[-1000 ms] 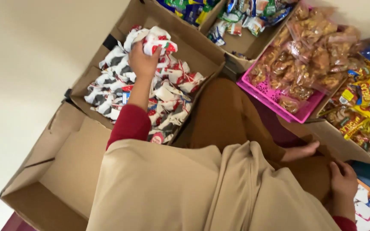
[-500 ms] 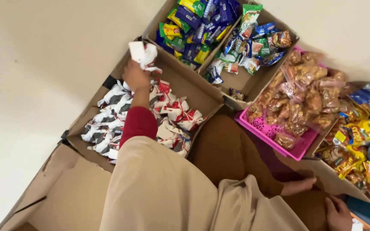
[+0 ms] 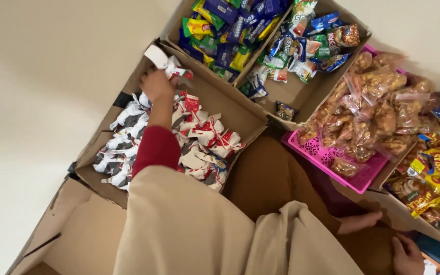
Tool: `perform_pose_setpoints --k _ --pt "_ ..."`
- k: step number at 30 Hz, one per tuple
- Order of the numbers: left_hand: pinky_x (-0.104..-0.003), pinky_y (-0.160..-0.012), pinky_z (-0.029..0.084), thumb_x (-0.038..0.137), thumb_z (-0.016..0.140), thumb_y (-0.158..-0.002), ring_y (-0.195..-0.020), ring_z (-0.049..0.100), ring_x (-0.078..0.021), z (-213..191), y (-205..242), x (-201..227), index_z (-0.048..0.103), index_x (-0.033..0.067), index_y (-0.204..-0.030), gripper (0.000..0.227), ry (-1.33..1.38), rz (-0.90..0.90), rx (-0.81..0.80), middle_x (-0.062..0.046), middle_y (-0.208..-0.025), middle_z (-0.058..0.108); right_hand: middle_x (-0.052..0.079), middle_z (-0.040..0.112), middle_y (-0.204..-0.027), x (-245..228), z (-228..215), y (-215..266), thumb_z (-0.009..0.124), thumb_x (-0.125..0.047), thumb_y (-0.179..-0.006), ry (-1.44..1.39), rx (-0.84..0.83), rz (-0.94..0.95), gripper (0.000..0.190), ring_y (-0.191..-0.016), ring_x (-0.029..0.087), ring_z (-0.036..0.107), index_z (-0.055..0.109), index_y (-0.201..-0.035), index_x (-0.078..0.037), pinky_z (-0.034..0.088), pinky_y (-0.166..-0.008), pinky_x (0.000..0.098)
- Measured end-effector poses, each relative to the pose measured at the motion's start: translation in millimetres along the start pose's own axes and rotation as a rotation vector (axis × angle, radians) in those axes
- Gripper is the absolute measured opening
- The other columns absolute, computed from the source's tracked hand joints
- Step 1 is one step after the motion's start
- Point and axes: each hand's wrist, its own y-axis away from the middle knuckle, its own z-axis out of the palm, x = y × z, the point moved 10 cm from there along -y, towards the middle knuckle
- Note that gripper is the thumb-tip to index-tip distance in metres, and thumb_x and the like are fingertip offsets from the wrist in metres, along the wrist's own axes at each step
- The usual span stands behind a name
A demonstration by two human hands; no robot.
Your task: Packing individual snack packets into small white bags from larger storage boxes.
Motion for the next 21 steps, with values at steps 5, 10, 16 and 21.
perform_pose_setpoints --k 5,10,16,21 --pt "-0.067 -0.116 0.022 0.031 0.09 -0.085 -0.136 0.047 -0.0372 -75 83 -1 0.043 0.0096 -0.149 0.083 0.438 0.047 0.41 -0.019 -0.146 0.046 0.019 0.071 -0.121 -16 -6 9 0.068 -0.016 -0.112 0.018 0.05 -0.017 0.027 -0.109 0.035 0.063 0.073 -0.13 0.004 0.046 -0.096 0.0413" --pt "-0.049 -0.109 0.03 0.034 0.061 -0.095 -0.129 0.04 -0.0343 -96 109 62 0.054 0.0063 -0.136 0.05 0.205 0.556 0.385 -0.013 -0.14 0.046 0.021 0.071 -0.12 -16 -6 6 0.067 -0.017 -0.112 -0.039 0.018 -0.001 0.029 -0.106 0.034 0.063 0.072 -0.13 0.005 0.047 -0.094 0.0406" --pt "-0.06 -0.109 0.032 0.061 0.037 -0.103 -0.156 0.014 -0.0324 -23 35 38 0.023 0.009 -0.165 0.082 -0.176 0.247 -0.152 -0.015 -0.171 0.011 0.021 0.071 -0.122 -39 -10 17 0.065 -0.016 -0.111 -0.031 0.044 -0.051 0.029 -0.107 0.036 0.063 0.072 -0.129 0.006 0.046 -0.096 0.041" --pt "-0.066 -0.117 0.016 0.063 0.037 -0.102 -0.153 0.021 -0.0407 -38 59 60 0.035 0.008 -0.159 0.079 -0.017 0.201 -0.024 -0.02 -0.168 0.02 0.019 0.072 -0.12 -53 -15 24 0.067 -0.013 -0.107 -0.053 0.095 -0.114 0.029 -0.105 0.034 0.065 0.073 -0.131 0.003 0.048 -0.093 0.0396"
